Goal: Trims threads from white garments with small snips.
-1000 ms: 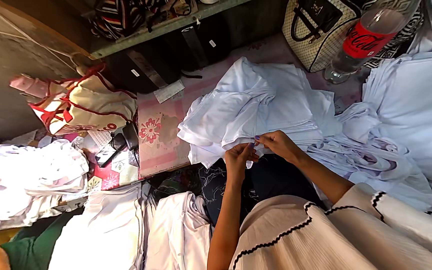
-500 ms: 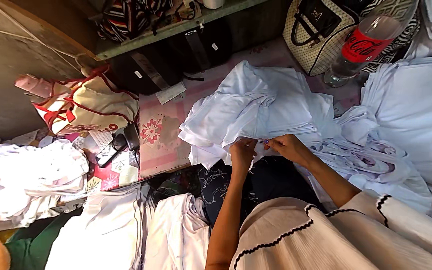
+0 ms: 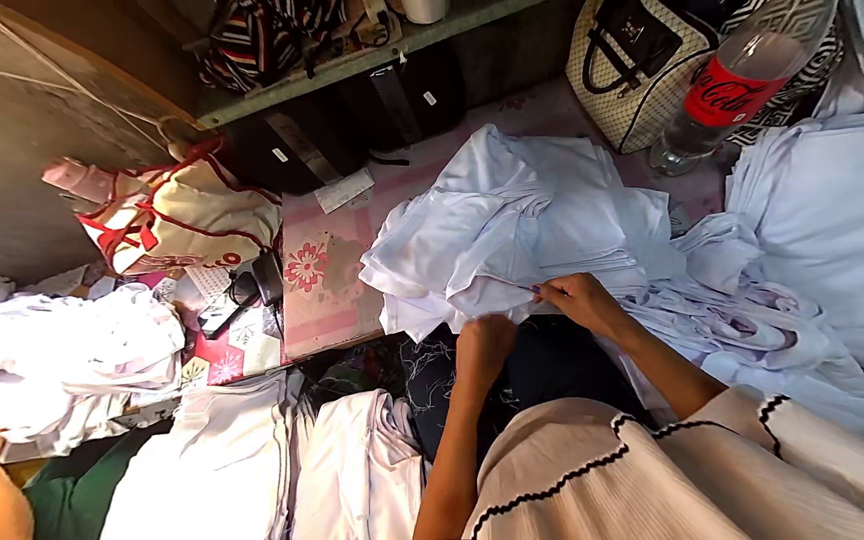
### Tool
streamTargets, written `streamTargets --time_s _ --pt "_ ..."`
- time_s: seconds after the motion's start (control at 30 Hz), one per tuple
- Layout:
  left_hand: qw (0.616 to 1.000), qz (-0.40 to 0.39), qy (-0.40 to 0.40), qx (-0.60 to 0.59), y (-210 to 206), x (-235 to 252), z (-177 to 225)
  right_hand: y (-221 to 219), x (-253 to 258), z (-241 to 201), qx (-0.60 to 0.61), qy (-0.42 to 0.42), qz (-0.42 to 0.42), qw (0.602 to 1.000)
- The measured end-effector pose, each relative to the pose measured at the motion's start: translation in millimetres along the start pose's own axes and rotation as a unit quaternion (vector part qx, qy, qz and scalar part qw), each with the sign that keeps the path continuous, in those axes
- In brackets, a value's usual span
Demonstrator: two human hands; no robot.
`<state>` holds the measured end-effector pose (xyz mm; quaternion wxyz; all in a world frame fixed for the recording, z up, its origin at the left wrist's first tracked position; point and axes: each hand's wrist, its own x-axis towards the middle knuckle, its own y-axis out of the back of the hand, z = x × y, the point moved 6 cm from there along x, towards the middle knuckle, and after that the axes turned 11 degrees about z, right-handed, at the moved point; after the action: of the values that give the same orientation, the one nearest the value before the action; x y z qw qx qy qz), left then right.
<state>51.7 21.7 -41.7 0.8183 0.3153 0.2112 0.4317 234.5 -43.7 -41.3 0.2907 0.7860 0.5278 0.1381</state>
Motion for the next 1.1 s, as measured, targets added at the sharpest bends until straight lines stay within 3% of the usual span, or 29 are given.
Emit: streamTargets --time_s 0.03,0.07,0.17,0.23,0.3,0.37,0.43,0.5,0.6,0.67,0.73,0.8,0.9,0.97,1.1 --pt "0.998 -0.004 0.018 0.056 9.3 -12.7 0.5 5.9 -4.6 -3.9 0.004 0.025 0.023 0.999" --pt "0.995 0.042 0.029 0.088 21.1 -22.2 1.5 10.5 -8.4 -10.6 0.008 0.062 0.064 0.996" --pt "0.955 0.286 0.015 0.08 50.7 -20.6 1.6 4.4 -3.3 -37.4 -0.039 0.181 0.186 0.965" --pt "0.946 0.321 0.0 0.037 52.7 0.9 -10.9 -16.0 17.1 -52.1 -0.087 0.227 0.204 0.948" --pt "0.947 0.319 -0.018 -0.032 53.7 19.7 -33.4 -27.9 44.7 -61.9 -0.077 0.237 0.18 0.951" --pt "0.954 0.28 0.017 -0.108 68.8 26.5 -51.0 -21.7 76.1 -74.6 -0.014 0.191 0.094 0.977" --pt "0.953 0.286 0.038 -0.096 85.4 20.5 -58.2 -18.4 98.3 -80.3 0.065 0.145 0.022 0.987" --pt "0.93 0.367 0.01 -0.013 98.9 4.9 -39.9 -20.6 109.1 -84.0 0.145 0.099 -0.005 0.984" --pt "0.883 0.452 -0.129 0.001 89.0 -7.7 7.2 -26.8 123.2 -88.5 0.199 0.058 -0.038 0.978" --pt "0.879 0.447 -0.164 0.015 71.4 5.0 21.0 -30.1 126.6 -90.7 0.207 0.045 -0.05 0.976" --pt "0.907 0.394 -0.141 0.054 56.4 29.3 10.3 -29.6 125.3 -88.7 0.215 0.03 -0.046 0.975" --pt "0.914 0.365 -0.168 0.056 50.9 35.9 1.1 -16.9 119.1 -88.7 0.225 0.034 -0.014 0.974" --pt "0.914 0.315 -0.234 0.105 54.8 20.2 21.5 15.4 119.7 -106.9 0.19 0.143 0.069 0.969" --pt "0.928 0.273 -0.208 0.146 57.6 21.1 19.8 28.8 124.1 -128.6 0.135 0.21 0.127 0.96" --pt "0.922 0.352 -0.139 0.081 140.8 34.8 5.1 33.3 167.9 -187.2 0.024 0.228 0.217 0.949"
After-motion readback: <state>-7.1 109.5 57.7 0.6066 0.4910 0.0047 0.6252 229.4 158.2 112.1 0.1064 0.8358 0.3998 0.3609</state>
